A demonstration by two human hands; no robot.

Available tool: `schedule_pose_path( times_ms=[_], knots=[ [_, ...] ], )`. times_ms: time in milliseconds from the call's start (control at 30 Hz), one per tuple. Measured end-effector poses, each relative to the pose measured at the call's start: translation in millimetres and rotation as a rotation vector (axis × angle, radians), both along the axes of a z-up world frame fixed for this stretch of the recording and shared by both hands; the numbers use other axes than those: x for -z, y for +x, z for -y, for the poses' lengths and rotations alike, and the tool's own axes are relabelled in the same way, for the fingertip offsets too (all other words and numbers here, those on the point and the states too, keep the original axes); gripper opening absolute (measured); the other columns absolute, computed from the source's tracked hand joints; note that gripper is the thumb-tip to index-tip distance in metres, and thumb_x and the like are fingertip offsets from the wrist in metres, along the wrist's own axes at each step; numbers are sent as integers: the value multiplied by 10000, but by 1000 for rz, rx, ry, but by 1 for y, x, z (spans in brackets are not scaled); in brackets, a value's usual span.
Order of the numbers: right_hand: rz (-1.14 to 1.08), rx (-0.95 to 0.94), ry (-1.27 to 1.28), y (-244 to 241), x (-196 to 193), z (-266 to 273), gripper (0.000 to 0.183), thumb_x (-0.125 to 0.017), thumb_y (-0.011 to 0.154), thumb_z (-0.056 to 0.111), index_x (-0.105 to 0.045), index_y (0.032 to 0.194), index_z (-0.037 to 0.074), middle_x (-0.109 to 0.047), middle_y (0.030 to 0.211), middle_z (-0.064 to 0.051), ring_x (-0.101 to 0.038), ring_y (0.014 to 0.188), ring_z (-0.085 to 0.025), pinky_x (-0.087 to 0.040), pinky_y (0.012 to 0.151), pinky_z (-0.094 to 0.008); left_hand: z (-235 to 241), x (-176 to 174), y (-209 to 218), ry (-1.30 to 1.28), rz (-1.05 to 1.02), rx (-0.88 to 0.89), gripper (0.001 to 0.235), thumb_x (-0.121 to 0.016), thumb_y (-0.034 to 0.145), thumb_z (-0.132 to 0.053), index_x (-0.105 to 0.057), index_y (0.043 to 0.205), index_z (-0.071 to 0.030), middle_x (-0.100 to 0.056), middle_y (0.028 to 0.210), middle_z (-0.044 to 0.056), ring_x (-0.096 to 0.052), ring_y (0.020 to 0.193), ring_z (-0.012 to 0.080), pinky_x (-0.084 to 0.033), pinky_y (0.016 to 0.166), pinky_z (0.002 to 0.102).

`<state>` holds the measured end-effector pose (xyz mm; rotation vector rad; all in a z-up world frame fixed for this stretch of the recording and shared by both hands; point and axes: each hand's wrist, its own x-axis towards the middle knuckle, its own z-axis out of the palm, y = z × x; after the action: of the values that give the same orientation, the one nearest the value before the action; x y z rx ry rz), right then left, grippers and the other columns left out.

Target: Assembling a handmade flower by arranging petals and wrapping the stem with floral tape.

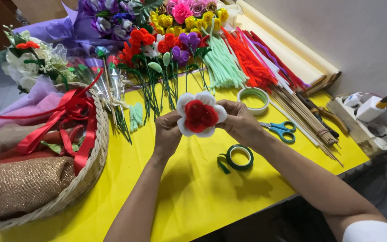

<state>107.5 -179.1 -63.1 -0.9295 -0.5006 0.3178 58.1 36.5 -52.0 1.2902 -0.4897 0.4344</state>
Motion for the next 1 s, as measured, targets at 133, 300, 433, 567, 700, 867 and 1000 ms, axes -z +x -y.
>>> schedule_pose_path(
  times_ms=[133, 300, 433, 567, 700, 867, 1000],
  knots=[
    [7, -18, -6, -1, -4, -1, 291, -719, 931, 39, -690, 1213, -27, -762, 1078, -244, -765, 997, -358, -633, 885, -495, -3, 3, 0, 19, -6, 9, 197, -755, 851, 62, -812, 1003, -49, -789, 969, 158, -729, 989, 269, -573, 943, 413],
    [-146, -63, -91, 28, 39, 6, 275, -668, 986, 218, -755, 1136, 4, -784, 997, -218, -790, 880, -319, -647, 808, -461, -8, 2, -1, 91, -3, 29, 228, -786, 807, 84, -811, 991, -48, -788, 964, 189, -741, 977, 305, -577, 948, 443],
    [-35, -36, -202, -4, 2, 4, 113, -684, 949, 89, -765, 957, 11, -771, 857, -139, -763, 761, -201, -634, 694, -321, -3, -19, -15, 130, 65, 78, 209, -805, 795, 73, -805, 983, -17, -782, 970, 214, -732, 994, 292, -588, 908, 413],
    [43, -44, -177, -21, -20, -2, 115, -687, 964, 85, -757, 930, 0, -770, 909, -149, -747, 805, -206, -615, 734, -324, -5, -17, -11, 154, 113, 97, 214, -803, 793, 72, -799, 994, -1, -779, 976, 220, -726, 1011, 311, -589, 919, 430],
    [112, -10, -184, -20, -14, -3, 137, -667, 992, 91, -743, 925, 0, -769, 971, -144, -733, 881, -194, -604, 799, -337, -5, -21, -13, 141, 125, 130, 232, -812, 773, 74, -795, 997, 14, -774, 976, 230, -727, 1004, 322, -587, 929, 444],
    [199, -28, -260, -38, -46, -1, 108, -710, 959, 75, -770, 955, -15, -761, 987, -161, -737, 908, -234, -613, 852, -388, -12, -19, -11, 113, 117, 195, 247, -809, 769, 83, -784, 1011, 42, -761, 1003, 256, -715, 1041, 362, -578, 951, 456],
    [262, -49, -267, -36, -46, 0, 114, -716, 956, 82, -782, 961, -10, -761, 1008, -151, -727, 948, -232, -606, 878, -405, -12, -19, -10, 109, 131, 215, 237, -804, 773, 84, -785, 1008, 55, -758, 1004, 253, -714, 1042, 355, -581, 947, 461]
  ],
)
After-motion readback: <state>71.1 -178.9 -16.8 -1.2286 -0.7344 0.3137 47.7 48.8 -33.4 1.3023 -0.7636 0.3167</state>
